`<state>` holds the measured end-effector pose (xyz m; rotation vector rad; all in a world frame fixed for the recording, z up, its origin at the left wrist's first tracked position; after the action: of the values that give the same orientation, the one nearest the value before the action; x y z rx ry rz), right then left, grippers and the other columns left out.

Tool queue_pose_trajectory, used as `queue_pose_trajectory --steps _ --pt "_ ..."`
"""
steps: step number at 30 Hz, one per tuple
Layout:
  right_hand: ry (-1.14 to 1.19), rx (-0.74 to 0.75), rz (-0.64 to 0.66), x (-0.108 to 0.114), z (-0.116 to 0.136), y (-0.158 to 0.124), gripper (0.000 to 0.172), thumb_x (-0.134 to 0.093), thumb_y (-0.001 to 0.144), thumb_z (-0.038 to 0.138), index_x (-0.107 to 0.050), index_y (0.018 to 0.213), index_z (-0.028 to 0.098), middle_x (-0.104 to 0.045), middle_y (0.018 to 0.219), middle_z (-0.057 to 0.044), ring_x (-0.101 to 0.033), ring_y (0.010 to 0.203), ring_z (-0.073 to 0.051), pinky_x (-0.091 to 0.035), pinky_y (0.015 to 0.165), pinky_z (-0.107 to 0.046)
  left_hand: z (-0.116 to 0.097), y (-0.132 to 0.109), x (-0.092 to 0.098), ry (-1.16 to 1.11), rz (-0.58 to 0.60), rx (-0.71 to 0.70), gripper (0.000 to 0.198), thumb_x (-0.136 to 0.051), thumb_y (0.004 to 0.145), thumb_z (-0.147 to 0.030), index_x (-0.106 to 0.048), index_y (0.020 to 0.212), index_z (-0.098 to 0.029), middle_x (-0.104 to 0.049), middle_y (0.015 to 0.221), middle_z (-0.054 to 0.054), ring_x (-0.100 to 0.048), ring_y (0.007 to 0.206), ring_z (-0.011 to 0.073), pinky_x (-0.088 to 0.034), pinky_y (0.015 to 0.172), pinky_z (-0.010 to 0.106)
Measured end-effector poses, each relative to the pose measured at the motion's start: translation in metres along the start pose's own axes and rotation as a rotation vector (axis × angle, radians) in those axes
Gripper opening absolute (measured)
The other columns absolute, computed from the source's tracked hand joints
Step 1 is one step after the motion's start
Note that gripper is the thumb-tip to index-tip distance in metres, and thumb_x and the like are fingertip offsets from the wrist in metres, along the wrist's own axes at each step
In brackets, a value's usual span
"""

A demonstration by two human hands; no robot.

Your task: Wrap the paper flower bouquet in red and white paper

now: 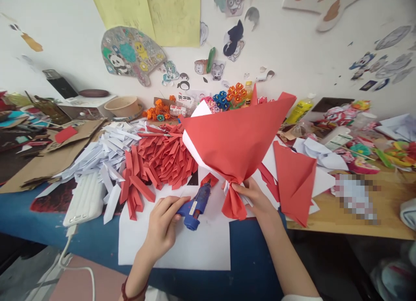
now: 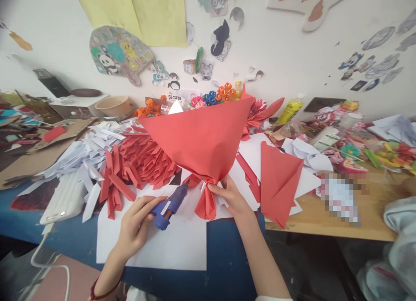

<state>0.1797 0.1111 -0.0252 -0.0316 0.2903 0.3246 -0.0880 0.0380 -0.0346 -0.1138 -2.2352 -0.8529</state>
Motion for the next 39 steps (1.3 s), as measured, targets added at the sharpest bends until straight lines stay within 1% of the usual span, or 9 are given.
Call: queue_pose_trajectory --steps 2,5,8,14,18,22,27,33,39 --pt "0.032 -0.015 -0.002 0.001 -0.003 -0.001 0.038 -0.079 0.080 0.037 -0.063 0.111 0.020 -0.067 0.107 -0.009 -0.062 0.075 -0.016 -0.052 0.070 -0.031 -0.001 -0.002 0.000 -0.002 -0.006 0.005 0.039 -0.038 0.101 -0.020 -0.055 0.135 -0.020 -0.062 0.114 0.010 -0.058 0.099 0.0212 -0.044 0.082 0.033" --pt "0.065 -0.014 -0.001 0.002 -0.007 -0.002 0.028 -0.079 0.081 0.032 -0.064 0.102 0.020 -0.066 0.091 -0.004 -0.059 0.069 -0.014 -0.052 0.072 -0.030 -0.004 -0.003 0.001 0.019 -0.006 -0.002 0.039 -0.039 0.100 -0.018 -0.055 0.135 -0.020 -0.062 0.113 0.009 -0.058 0.098 0.0211 -0.043 0.081 0.033" --pt "0.072 -0.006 0.014 0.002 -0.008 -0.001 0.028 -0.078 0.081 0.034 -0.062 0.100 0.021 -0.066 0.092 -0.004 -0.063 0.075 -0.016 -0.053 0.075 -0.031 -0.005 -0.004 0.001 0.059 -0.013 -0.023 0.040 -0.040 0.099 -0.016 -0.054 0.137 -0.020 -0.062 0.113 0.009 -0.057 0.097 0.0212 -0.042 0.082 0.034" --pt "0.032 0.023 -0.009 0.005 -0.008 0.001 0.052 -0.077 0.079 0.052 -0.057 0.118 0.024 -0.066 0.118 -0.011 -0.067 0.105 -0.026 -0.054 0.086 -0.037 -0.009 -0.008 0.002 -0.011 -0.038 0.016 0.039 -0.038 0.101 -0.022 -0.057 0.136 -0.021 -0.062 0.113 0.010 -0.058 0.100 0.0223 -0.044 0.083 0.034" --pt "0.078 -0.020 0.023 0.004 -0.007 -0.002 0.064 -0.072 0.079 0.062 -0.053 0.129 0.027 -0.067 0.119 -0.011 -0.067 0.104 -0.028 -0.055 0.085 -0.039 -0.016 -0.008 0.003 -0.209 -0.053 0.101 0.041 -0.034 0.104 -0.036 -0.061 0.130 -0.021 -0.062 0.110 0.011 -0.059 0.097 0.0223 -0.046 0.081 0.034" --pt "0.110 -0.047 0.025 0.004 -0.007 -0.003 0.053 -0.074 0.082 0.051 -0.056 0.125 0.025 -0.069 0.114 -0.011 -0.068 0.105 -0.027 -0.055 0.085 -0.037 -0.021 -0.004 0.001 -0.364 -0.073 0.135 0.041 -0.035 0.104 -0.041 -0.064 0.128 -0.023 -0.063 0.108 0.010 -0.060 0.093 0.0210 -0.047 0.078 0.032" --pt "0.118 -0.085 -0.092 0.008 -0.011 -0.003 0.050 -0.080 0.078 0.036 -0.058 0.121 0.024 -0.065 0.127 -0.010 -0.067 0.107 -0.025 -0.056 0.081 -0.032 -0.019 -0.003 -0.004 -0.439 -0.098 0.158 0.038 -0.039 0.103 -0.040 -0.065 0.125 -0.023 -0.063 0.106 0.009 -0.061 0.091 0.0208 -0.048 0.077 0.032" --pt "0.079 -0.132 -0.086 0.004 -0.008 -0.001 0.039 -0.079 0.080 0.035 -0.062 0.112 0.021 -0.072 0.103 -0.008 -0.068 0.090 -0.023 -0.053 0.070 -0.031 -0.013 -0.003 -0.007 -0.467 -0.081 0.204 0.038 -0.040 0.103 -0.041 -0.066 0.124 -0.023 -0.063 0.105 0.009 -0.061 0.091 0.0211 -0.048 0.076 0.032" --pt "0.017 -0.103 -0.044 0.004 -0.004 0.002 0.030 -0.078 0.081 0.036 -0.066 0.105 0.021 -0.072 0.095 -0.007 -0.067 0.087 -0.022 -0.053 0.072 -0.031 -0.008 -0.002 -0.008 -0.451 -0.076 0.212 0.038 -0.039 0.103 -0.041 -0.066 0.123 -0.023 -0.064 0.104 0.009 -0.061 0.090 0.0209 -0.048 0.076 0.032"
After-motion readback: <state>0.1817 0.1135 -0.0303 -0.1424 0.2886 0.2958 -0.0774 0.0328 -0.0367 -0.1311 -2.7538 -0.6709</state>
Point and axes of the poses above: each hand's wrist, its own y-axis towards the middle knuckle, its own x-axis out of the back of the hand, z = x × y, the point moved 3 cm from there along y, towards the middle knuckle
